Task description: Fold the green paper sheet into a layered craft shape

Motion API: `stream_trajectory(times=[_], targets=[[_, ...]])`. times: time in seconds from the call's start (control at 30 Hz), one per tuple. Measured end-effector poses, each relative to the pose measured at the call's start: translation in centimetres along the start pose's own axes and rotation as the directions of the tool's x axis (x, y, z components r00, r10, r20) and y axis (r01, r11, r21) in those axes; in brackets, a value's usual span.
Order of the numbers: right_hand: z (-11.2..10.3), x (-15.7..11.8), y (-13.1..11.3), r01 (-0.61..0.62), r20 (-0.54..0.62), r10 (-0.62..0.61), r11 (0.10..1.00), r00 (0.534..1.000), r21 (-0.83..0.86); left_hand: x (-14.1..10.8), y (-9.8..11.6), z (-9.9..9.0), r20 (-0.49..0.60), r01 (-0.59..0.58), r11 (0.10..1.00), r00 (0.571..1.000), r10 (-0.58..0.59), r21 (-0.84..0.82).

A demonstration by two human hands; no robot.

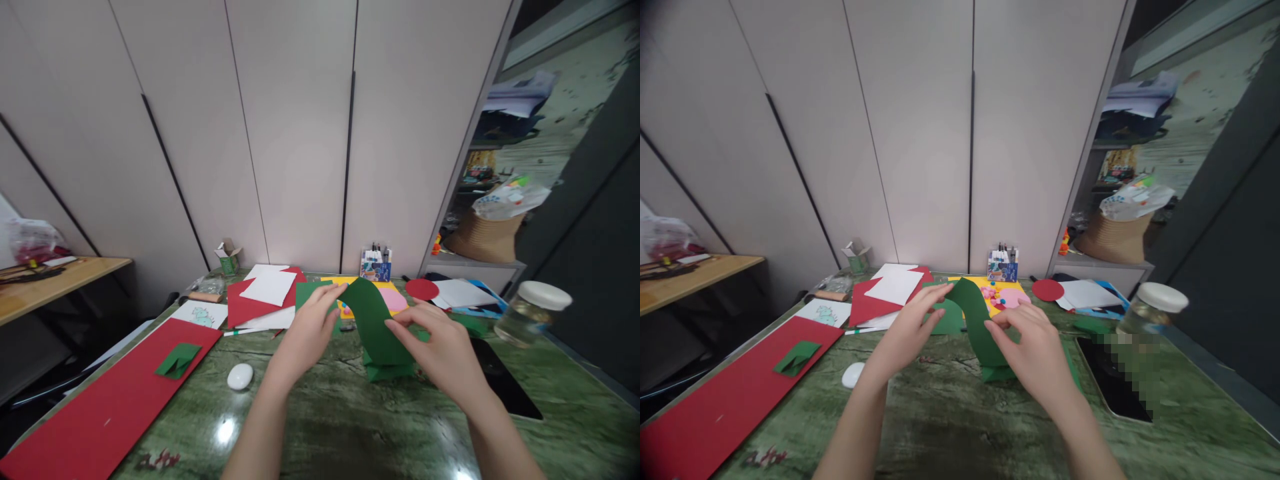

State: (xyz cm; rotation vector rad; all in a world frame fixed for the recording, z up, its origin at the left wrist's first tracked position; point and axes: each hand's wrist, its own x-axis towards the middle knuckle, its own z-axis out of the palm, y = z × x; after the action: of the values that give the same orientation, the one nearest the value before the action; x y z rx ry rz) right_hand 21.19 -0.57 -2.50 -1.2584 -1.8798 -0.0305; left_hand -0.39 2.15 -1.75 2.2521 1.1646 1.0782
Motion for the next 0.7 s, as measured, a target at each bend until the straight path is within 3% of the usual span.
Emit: stream_trajectory(times=[0.33, 0.5, 0.7], targets=[[-0.15, -0.01, -0.05, 0.034, -0.007, -0.035, 0.999, 0.999, -0.026, -0.05, -0.36, 0.15, 0.005, 0.014, 1.000, 1.000, -0.014, 0.004], [-0.31, -0.01, -0.06, 0.030, -0.006, -0.031, 0.999, 1.000, -0.041, 0.40, -0.52, 0.16, -0.141, 0.064, 0.997, 0.988, -0.057, 0.044], [-0.50, 0.11, -0.28, 0.018, 0.015, -0.017, 0.999, 1.000, -0.042, 0.52, -0.73, -0.21, -0.263, 0.078, 0.995, 0.960, -0.093, -0.065]])
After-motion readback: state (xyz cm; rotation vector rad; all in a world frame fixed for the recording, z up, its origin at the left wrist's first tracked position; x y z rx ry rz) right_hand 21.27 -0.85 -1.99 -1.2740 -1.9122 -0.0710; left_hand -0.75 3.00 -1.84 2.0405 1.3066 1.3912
